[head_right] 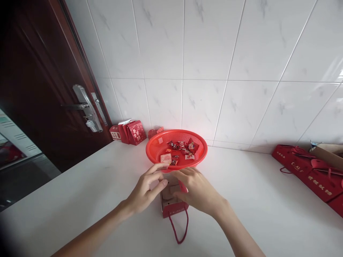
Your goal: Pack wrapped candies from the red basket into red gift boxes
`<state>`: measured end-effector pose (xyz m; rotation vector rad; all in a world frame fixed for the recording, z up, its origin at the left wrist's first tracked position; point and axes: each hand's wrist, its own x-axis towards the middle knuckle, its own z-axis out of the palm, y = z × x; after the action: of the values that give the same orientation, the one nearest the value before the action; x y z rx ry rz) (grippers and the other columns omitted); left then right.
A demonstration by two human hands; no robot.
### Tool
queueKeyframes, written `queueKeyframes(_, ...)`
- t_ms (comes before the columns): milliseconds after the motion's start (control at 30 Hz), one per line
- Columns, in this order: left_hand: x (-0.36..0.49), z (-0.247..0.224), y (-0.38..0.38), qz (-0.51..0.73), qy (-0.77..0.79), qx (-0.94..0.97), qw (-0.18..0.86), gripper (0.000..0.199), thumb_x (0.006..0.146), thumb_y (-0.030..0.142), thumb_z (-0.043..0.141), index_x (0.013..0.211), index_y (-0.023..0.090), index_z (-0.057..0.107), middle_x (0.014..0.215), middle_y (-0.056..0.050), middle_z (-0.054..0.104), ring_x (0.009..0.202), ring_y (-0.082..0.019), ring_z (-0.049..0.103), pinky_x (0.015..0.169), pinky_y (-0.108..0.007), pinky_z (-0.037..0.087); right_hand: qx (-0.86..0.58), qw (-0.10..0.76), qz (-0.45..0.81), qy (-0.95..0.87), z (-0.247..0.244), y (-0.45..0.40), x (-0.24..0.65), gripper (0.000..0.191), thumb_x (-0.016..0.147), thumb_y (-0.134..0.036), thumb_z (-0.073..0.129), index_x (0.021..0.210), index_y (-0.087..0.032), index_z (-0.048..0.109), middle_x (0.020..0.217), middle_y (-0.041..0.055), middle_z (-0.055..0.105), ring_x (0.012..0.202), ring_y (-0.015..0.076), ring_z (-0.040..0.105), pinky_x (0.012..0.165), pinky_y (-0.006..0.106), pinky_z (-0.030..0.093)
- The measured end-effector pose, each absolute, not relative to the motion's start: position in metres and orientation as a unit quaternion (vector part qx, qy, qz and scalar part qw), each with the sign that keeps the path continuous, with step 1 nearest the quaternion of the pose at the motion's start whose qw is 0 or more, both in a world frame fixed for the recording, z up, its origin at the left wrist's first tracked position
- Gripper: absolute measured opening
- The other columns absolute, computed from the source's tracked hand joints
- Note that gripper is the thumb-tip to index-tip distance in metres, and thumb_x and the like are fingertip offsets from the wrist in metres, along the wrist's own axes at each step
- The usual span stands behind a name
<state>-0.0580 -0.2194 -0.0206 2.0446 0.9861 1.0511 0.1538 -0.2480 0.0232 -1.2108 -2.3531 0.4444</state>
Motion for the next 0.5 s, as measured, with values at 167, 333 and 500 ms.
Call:
queueKeyframes(167, -0.063, -0.014, -0.211, 0.333, 0.397, 0.8, 0.303, 0.026, 0.086, 0.015, 0.055, 0.104, 0.023, 0.073, 0.135, -0.009, 0.061, 0.127, -0.027, 0.058, 0.104, -0.038, 0.049, -0.48, 0.194, 0.156, -0.841, 0.024, -0.244, 0.167, 0.022, 0.09, -0.031, 0.068, 0.111, -0.026, 0.073, 0.097, 0.0062, 0.072, 0.089, 0.0233, 0.066, 0.078, 0.035, 0.053)
queueKeyframes(333, -0.067, -0.01, -0.211, 0.298, 0.429, 0.795, 0.309, 0.041, 0.084, 0.013, 0.05, 0.118, 0.022, 0.073, 0.123, -0.007, 0.068, 0.108, -0.022, 0.067, 0.092, -0.031, 0.054, -0.491, 0.178, 0.16, -0.838, 0.017, -0.241, 0.169, 0.026, 0.097, -0.032, 0.057, 0.118, -0.029, 0.072, 0.097, 0.0058, 0.068, 0.071, 0.0174, 0.062, 0.066, 0.029, 0.048)
queueKeyframes(500, -0.067, -0.003, -0.206, 0.272, 0.456, 0.796, 0.289, 0.046, 0.079, 0.013, 0.051, 0.119, 0.018, 0.074, 0.117, -0.007, 0.072, 0.106, -0.023, 0.068, 0.095, -0.032, 0.052, -0.478, 0.193, 0.153, -0.843, 0.012, -0.24, 0.163, 0.031, 0.097, -0.016, 0.043, 0.09, -0.022, 0.073, 0.084, 0.0049, 0.062, 0.061, 0.0136, 0.053, 0.059, 0.027, 0.04)
